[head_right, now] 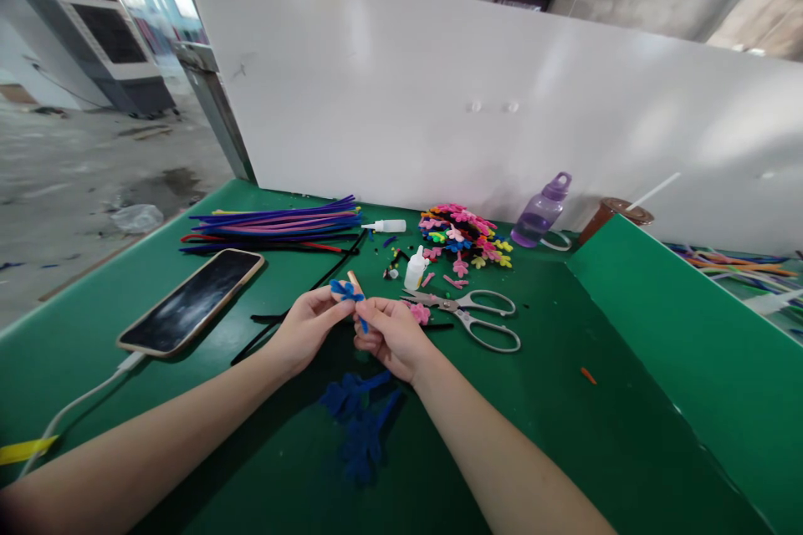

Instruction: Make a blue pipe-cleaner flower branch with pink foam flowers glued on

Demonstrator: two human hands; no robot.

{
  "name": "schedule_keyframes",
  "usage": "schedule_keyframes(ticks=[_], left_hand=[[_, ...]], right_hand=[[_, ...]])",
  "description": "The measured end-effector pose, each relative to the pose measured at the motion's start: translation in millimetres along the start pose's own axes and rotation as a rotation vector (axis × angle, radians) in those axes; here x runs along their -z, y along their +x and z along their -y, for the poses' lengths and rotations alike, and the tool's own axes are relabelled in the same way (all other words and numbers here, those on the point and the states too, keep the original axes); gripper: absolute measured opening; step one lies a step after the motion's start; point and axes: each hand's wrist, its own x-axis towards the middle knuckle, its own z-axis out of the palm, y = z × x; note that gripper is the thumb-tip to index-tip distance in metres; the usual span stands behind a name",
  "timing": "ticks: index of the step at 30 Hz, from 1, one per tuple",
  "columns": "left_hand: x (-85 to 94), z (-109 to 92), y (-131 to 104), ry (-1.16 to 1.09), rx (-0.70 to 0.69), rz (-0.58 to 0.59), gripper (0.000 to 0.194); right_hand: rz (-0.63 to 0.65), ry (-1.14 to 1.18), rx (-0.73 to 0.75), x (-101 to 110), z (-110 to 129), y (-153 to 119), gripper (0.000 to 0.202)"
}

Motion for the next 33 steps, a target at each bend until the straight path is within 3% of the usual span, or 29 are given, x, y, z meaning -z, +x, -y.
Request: schedule_keyframes(ticks=[5,11,13,15,18,23,28,33], left_hand=[[2.8,5.3,1.4,-0.048,0.032,-0.049,0.017],[1.3,7.1,0.0,-0.033,-0.026,-0.162,0.023],[-0.4,4.6,-0.5,0.016,-0.060,-0.187,0.025],[-1.1,1.3,-0.4,0.091,-0.060,-0.166,0.024],[-0.3,-1.6,1.1,0.140,-0.039,-0.121,0.018],[1.8,1.8,2.3,0.048,-0.017,-0.039,0.025],[2.3,0.6,0.0,-0.058,-0.002,0.114,0.022],[1.9,-1.9,-1.8,-0.153,0.092,0.131,0.019]], right_hand=[[-0.134,-0.187,0.105,-0.7,-2.3,1.6,0.027],[-0.378,-0.995,0.462,-10.2,2.9,-6.6,0.016],[-0.416,-1.083,0.518,-10.9,2.8,-7.6,0.018],[-0.413,-0.972,0.480,-8.8,1.2,-5.5,0.020],[-0.322,-0.521,0.341,-4.3,-0.8,-0.2,0.024],[-0.012,0.014,0.075,-3.8,4.3,-1.7,0.023],[0.187,0.221,-0.125,-4.2,8.4,-8.0,0.027],[0.224,0.274,-0.189,-3.0,7.1,-8.3,0.024]])
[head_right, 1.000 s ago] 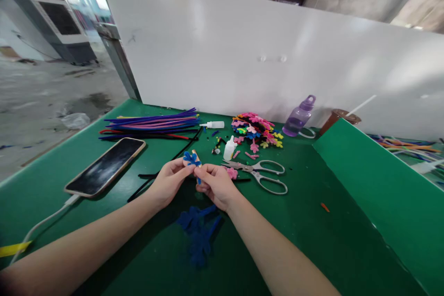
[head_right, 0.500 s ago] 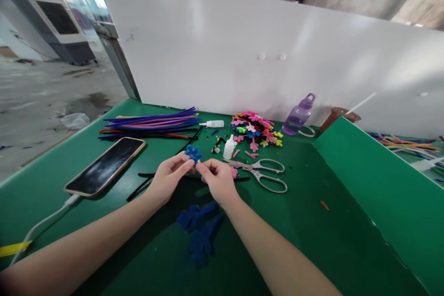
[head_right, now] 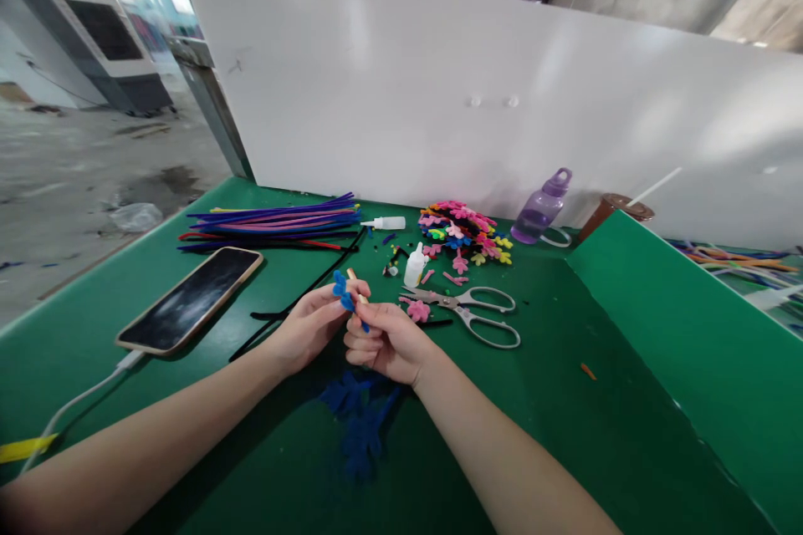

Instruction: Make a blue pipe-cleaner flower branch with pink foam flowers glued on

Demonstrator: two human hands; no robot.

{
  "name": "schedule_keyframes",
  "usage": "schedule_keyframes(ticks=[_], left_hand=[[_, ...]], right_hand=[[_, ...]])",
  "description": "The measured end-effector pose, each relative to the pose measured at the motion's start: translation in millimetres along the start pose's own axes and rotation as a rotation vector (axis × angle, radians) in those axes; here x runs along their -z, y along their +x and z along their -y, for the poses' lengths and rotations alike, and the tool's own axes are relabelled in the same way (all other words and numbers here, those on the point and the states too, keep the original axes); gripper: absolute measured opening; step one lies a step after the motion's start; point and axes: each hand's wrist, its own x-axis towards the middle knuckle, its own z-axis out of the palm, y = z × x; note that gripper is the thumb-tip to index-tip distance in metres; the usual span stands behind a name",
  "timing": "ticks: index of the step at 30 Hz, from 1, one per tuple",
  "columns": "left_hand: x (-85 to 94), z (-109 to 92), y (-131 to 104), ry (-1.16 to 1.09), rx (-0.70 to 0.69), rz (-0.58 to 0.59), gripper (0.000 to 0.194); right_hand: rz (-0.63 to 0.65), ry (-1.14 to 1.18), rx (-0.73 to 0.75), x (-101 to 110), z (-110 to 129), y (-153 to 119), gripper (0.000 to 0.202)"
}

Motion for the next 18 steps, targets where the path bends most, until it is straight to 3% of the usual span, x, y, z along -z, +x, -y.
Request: schedule_keyframes(ticks=[6,11,18], left_hand=[[0.1,0.7,-0.3,-0.018,-0.034,0.076,0.016],[0.8,2.1,0.9,0.038,-0.111,0.021,0.012],[2.4,4.5,2.7,0.015,-0.071,-0.054,0.014]], right_hand=[[0.016,0.006,-0.030,0.2,-0.7,-1.0,0.023],[0.021,0.027,-0.068,0.2,0.3,-1.1,0.024],[-0.024,-0.011,-0.087,0.6,-0.3,-1.0,0.026]])
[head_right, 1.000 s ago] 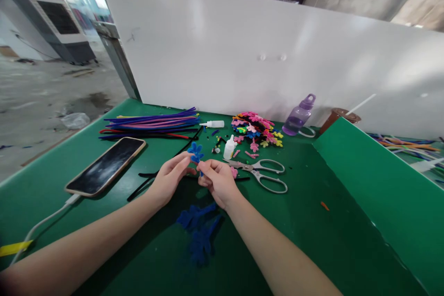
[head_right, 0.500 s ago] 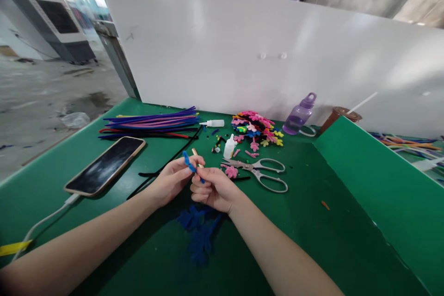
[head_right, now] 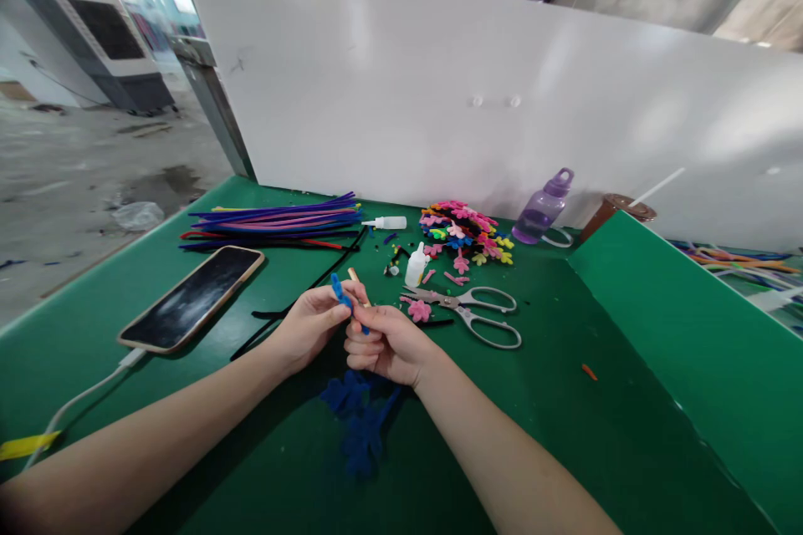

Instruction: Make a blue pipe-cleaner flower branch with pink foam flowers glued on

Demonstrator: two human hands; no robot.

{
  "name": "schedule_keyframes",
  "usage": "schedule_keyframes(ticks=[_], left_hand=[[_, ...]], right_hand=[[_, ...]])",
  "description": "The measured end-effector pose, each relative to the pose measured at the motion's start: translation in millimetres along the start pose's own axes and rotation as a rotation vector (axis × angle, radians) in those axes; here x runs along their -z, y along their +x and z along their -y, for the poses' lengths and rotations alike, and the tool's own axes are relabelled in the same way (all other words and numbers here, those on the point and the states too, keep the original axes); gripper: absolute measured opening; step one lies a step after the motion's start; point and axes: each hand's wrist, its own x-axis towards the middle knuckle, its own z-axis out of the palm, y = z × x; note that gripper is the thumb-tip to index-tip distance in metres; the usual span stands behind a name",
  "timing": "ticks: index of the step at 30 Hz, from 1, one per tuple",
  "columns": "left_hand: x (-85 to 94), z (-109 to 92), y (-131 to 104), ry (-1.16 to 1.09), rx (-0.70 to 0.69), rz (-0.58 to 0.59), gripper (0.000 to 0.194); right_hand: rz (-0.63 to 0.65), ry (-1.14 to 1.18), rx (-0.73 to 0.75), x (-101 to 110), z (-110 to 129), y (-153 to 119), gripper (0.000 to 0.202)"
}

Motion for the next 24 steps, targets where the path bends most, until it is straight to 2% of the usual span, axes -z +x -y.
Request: schedule_keyframes(ticks=[5,9,11,15,19,21,24], left_hand=[[0.4,2.5,3.6,-0.019,0.033,-0.197,0.014],[2.8,4.1,5.8,0.039,0.004,-0.232,0.017],[3.2,3.7,5.4,0.079,-0.009,-0.236,0.016],[0.0,1.2,2.6,0.163,-0.038,-0.244,0.014],[-4.0,-1.1,0.5,0.252,-0.102,-0.267,0.012],[-4.1,-1.9,0.6,0.292,-0.106,-0.280,0.014],[-2.6,-2.8,1.8,0.310,-0.056,-0.258,0.016]], right_hand=[[-0.171,-0.125,0.163,-0.7,-3.9,7.3,0.025],[-0.347,-0.350,0.327,-0.1,-7.3,13.0,0.030],[-0.455,-0.549,0.407,-0.9,-7.5,12.6,0.033],[-0.652,-1.103,0.545,-5.4,-6.3,6.9,0.030],[-0.728,-1.502,0.674,-7.5,-7.5,3.9,0.029],[-0.733,-1.539,0.701,-7.1,-8.1,4.0,0.029],[-0.712,-1.374,0.619,-6.3,-7.1,4.5,0.028]])
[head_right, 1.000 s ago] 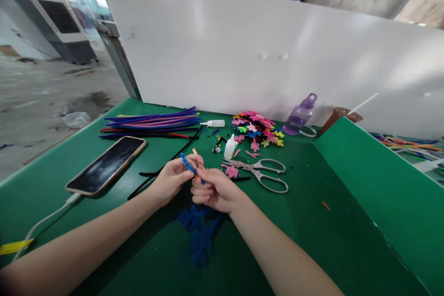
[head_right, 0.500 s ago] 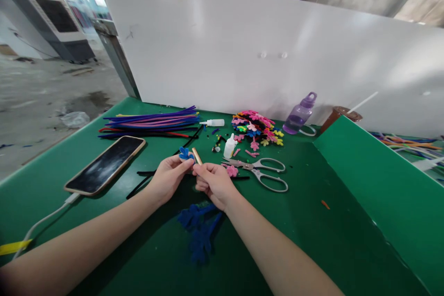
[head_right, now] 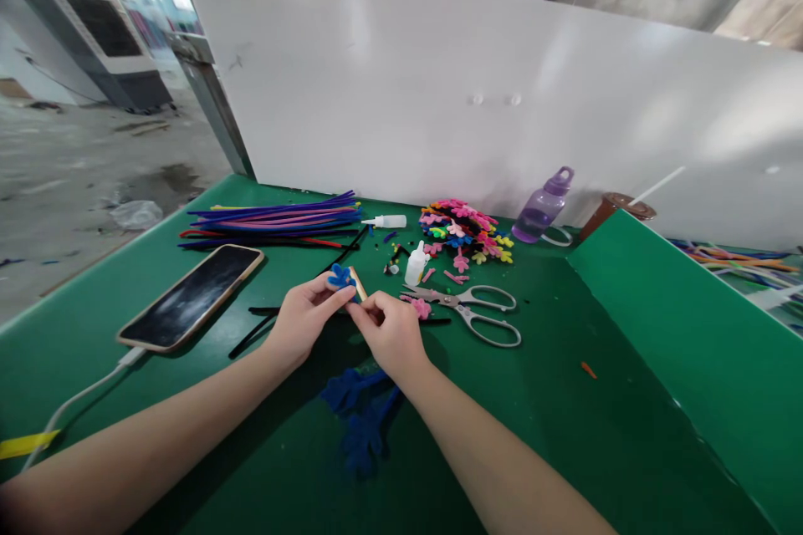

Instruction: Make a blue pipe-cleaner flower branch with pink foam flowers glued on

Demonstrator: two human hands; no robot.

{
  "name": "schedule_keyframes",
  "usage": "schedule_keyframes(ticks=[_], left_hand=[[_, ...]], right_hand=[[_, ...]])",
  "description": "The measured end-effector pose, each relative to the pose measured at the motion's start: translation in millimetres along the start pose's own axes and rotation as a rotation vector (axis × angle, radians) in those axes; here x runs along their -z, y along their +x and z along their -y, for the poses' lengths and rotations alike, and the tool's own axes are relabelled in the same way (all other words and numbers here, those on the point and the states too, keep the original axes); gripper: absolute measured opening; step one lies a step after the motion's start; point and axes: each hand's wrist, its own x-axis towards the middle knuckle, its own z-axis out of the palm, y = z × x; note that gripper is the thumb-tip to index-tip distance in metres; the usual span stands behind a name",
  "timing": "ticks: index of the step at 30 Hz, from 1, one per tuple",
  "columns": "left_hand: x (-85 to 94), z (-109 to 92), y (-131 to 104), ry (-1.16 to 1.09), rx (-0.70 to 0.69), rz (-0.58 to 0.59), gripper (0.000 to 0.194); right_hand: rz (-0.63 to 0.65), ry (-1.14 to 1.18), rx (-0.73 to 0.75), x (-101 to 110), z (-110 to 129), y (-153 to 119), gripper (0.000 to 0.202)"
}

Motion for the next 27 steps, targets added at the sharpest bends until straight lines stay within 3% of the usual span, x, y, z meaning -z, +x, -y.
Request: schedule_keyframes(ticks=[5,9,13,22,27], left_hand=[[-0.1,-1.4,1.6,-0.081,0.050,0.038,0.024],[0.2,0.2,2.8,-0.078,0.048,-0.032,0.023],[3.1,4.6,5.0,-0.124,0.041,-0.112,0.022],[2.1,2.6,5.1,-0.135,0.032,-0.101,0.021],[1.5,4.1,4.9,-0.118,0.052,-0.135,0.022]], right_hand=[[0.077,0.266,-0.144,0.9,-0.7,2.5,0.029],[0.103,0.373,-0.193,0.2,-1.1,3.1,0.030],[0.076,0.401,-0.206,0.2,-2.0,4.0,0.030],[0.103,0.403,-0.192,-0.9,-2.7,4.2,0.024],[0.087,0.214,-0.103,-1.4,-6.6,2.6,0.017]])
